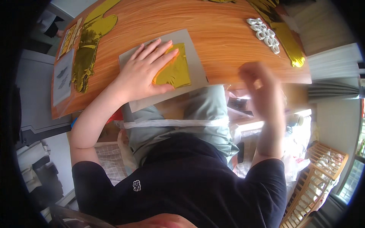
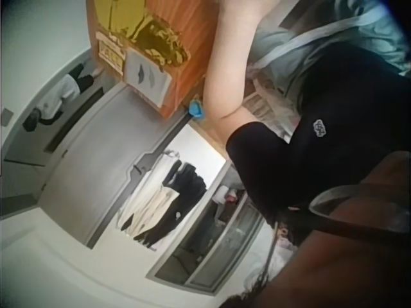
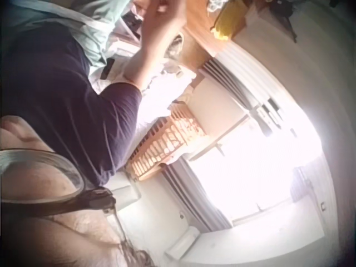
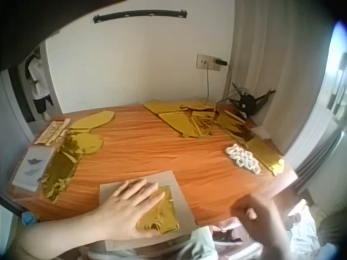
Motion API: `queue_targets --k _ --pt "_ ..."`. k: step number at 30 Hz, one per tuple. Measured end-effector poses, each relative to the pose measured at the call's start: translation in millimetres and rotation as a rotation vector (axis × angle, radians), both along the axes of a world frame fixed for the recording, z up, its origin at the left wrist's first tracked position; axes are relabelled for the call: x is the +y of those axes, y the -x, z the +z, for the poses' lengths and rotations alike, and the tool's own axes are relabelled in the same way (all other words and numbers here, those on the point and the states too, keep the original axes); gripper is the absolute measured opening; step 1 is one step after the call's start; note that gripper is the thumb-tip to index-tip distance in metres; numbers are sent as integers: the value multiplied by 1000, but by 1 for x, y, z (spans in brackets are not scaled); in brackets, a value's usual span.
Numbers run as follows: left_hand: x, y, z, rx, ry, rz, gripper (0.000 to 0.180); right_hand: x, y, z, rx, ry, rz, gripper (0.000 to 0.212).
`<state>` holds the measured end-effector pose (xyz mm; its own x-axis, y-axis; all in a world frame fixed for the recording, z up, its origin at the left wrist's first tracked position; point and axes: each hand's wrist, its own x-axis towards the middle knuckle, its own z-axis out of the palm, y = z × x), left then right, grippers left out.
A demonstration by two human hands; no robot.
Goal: The person folds gold foil decorations by hand and places them into cardboard-backed plastic packaging sleeves.
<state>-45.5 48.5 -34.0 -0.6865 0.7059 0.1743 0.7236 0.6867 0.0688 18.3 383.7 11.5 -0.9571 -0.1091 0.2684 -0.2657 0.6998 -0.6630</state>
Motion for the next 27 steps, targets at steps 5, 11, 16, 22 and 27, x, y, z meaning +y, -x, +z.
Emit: queue_targets --k 5,11,16,22,27 --pt "0 1 -5 46 -12 68 92 -44 -36 -33 45 96 46 15" --pt "1 2 -11 33 -9 152 86 -68 -44 -60 44 175 -48 14" --pt "2 2 -13 34 -30 171 85 -78 -42 -68 216 110 -151 13" --pt "4 -2 -6 8 -24 186 84 -90 -18 -52 510 -239 -138 17" --pt "2 -3 -14 37 -86 178 86 -95 -2 -51 525 -199 -35 19"
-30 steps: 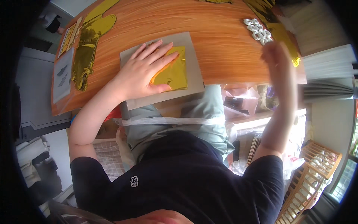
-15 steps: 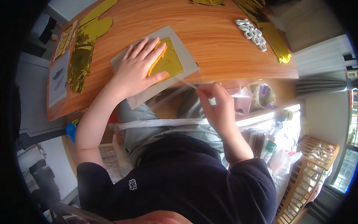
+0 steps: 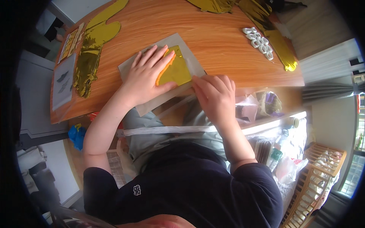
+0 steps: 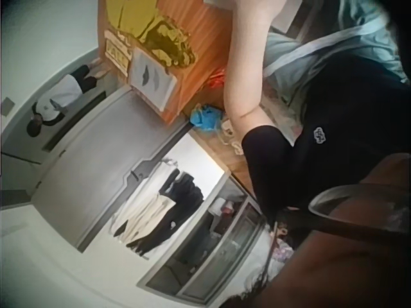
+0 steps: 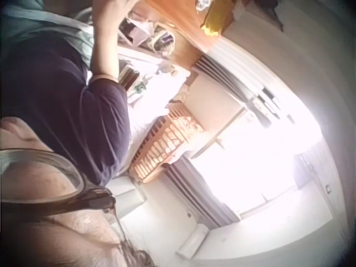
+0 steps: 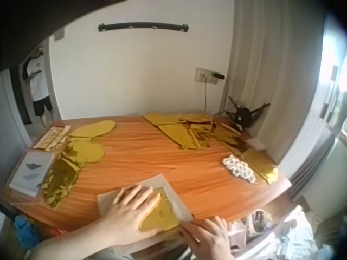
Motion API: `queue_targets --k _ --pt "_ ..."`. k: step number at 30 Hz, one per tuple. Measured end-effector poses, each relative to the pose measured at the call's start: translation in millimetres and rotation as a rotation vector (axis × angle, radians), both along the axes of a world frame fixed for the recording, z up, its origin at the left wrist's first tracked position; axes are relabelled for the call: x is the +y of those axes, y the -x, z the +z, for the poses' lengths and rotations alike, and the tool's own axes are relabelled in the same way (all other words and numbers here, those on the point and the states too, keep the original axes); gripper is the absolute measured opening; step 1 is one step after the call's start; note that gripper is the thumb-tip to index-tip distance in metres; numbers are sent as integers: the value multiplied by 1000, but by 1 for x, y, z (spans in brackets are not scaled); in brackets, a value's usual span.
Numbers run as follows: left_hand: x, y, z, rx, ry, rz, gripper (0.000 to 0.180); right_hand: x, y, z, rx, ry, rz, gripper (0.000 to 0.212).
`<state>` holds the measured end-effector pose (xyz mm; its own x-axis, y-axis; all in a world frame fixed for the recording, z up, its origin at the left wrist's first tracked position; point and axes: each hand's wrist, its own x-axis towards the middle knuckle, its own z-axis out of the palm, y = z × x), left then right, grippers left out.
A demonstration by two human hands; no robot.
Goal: The person folds gold foil decorations by hand and places them into cardboard-backed plastic packaging sleeves.
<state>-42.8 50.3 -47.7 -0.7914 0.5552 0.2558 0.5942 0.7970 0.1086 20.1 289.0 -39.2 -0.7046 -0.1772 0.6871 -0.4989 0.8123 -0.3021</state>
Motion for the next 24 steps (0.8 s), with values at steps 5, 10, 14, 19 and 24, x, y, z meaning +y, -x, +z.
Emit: queue_targets --k 5,10,14,19,24 --pt "1 2 -1 24 -43 -26 86 10 0 -4 -74 54 -42 18" --pt "-2 3 -2 19 -26 -56 86 6 9 -2 -83 58 -55 21" --pt "-5 2 -2 3 -25 -38 88 6 7 -10 -219 233 8 22" --pt "2 4 -4 -20 -19 -34 91 3 -20 -9 -170 -61 -35 35" --pt "3 4 -5 -30 -31 -52 91 -4 -45 -30 -55 -197 -69 42"
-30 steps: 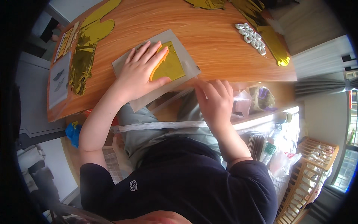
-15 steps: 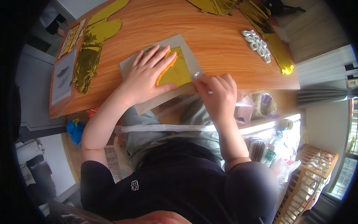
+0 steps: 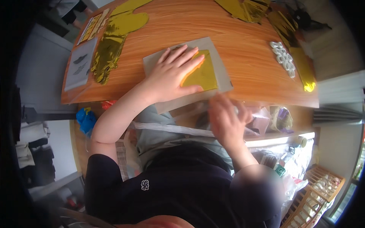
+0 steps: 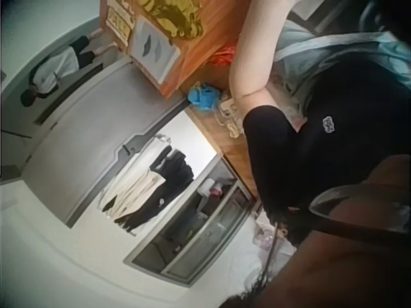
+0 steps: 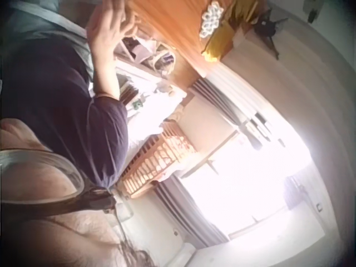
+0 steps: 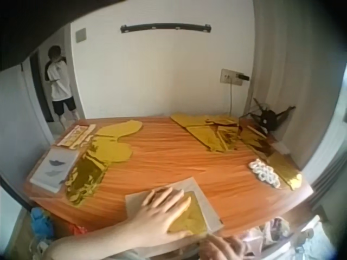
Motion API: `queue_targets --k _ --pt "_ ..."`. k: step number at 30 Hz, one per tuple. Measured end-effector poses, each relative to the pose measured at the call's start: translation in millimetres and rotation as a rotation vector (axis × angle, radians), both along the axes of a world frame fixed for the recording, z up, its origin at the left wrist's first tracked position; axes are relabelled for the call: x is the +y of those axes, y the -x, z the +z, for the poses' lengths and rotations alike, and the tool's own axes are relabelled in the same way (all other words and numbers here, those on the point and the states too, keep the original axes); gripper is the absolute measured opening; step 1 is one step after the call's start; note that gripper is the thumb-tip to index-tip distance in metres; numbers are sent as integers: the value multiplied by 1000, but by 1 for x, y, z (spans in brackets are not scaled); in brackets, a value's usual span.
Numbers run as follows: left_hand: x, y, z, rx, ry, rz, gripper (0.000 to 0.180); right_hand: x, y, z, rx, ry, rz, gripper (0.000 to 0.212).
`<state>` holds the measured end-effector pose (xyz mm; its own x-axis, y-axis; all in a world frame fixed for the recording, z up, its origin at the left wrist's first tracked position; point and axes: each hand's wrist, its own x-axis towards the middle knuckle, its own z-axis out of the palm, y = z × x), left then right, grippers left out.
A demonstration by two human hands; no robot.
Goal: The person folds gold foil decorations by hand and places them into cardboard-backed plastic packaging sleeves.
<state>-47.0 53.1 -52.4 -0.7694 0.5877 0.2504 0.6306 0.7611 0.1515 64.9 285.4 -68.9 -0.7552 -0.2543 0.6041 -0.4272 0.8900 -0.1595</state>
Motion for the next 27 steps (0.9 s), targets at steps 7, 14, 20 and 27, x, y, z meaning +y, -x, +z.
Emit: queue_targets --k 7,14,20,27 --pt "-5 -5 15 -67 8 22 74 -13 3 9 -118 -38 217 52" --pt "-4 -1 16 -81 -40 -10 60 -25 8 21 -222 -198 235 71" --pt "-27 22 24 -606 -919 -130 55 -27 10 24 -231 -244 214 73" --pt "-46 37 32 -898 -1200 51 53 -20 16 29 -268 -252 245 70"
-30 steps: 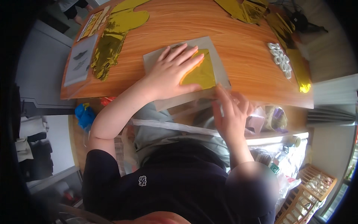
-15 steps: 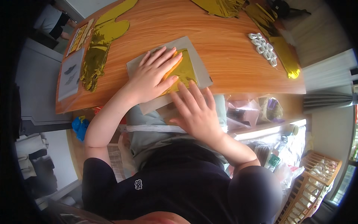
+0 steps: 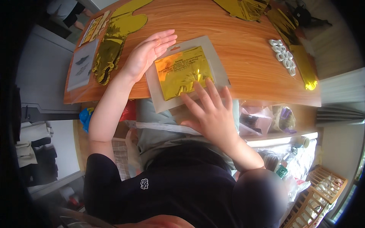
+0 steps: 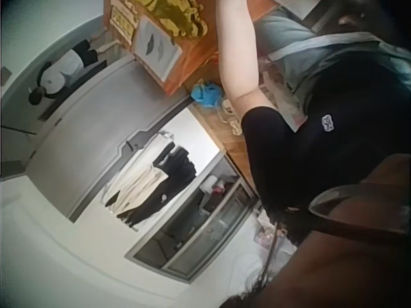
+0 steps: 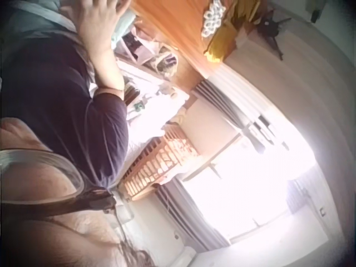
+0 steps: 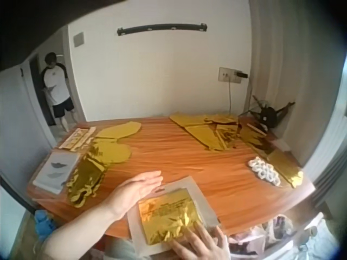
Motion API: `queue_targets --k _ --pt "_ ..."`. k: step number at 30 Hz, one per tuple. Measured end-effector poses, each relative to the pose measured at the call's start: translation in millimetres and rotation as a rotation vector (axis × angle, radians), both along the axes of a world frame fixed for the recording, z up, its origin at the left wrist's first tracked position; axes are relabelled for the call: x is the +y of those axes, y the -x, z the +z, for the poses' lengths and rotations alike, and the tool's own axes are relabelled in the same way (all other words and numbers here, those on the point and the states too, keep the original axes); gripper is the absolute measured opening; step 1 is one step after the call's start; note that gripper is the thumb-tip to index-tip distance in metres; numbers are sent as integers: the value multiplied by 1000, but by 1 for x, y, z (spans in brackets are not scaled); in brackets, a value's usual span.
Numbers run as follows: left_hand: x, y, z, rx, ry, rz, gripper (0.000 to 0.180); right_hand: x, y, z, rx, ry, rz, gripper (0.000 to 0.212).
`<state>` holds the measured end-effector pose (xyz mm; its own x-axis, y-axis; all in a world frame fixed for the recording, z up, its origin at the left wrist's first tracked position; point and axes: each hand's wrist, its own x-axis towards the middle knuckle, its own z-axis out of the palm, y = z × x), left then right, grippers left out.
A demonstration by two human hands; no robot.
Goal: The person folds gold foil decorations by hand and places them into cardboard-backed plastic packaging sleeves.
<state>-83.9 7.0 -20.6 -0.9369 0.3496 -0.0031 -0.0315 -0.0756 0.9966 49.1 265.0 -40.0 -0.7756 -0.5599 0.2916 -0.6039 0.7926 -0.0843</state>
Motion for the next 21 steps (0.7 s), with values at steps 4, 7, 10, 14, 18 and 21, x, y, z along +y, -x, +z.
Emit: queue_targets --k 4,7,10,14,18,21 --pt "3 -1 -4 51 48 -4 49 3 2 4 -55 -8 10 70" --pt "1 0 -7 90 123 -22 45 5 5 5 -76 1 24 71" --pt "7 -6 -8 341 383 -93 45 8 6 6 -91 12 35 71" --pt "17 -19 -10 812 856 -131 53 10 7 8 -112 16 45 71" --pt "20 -24 -19 927 1119 -168 64 14 10 5 -127 8 66 71" --pt "20 -25 -18 982 1174 -165 70 13 6 8 -112 24 58 71"
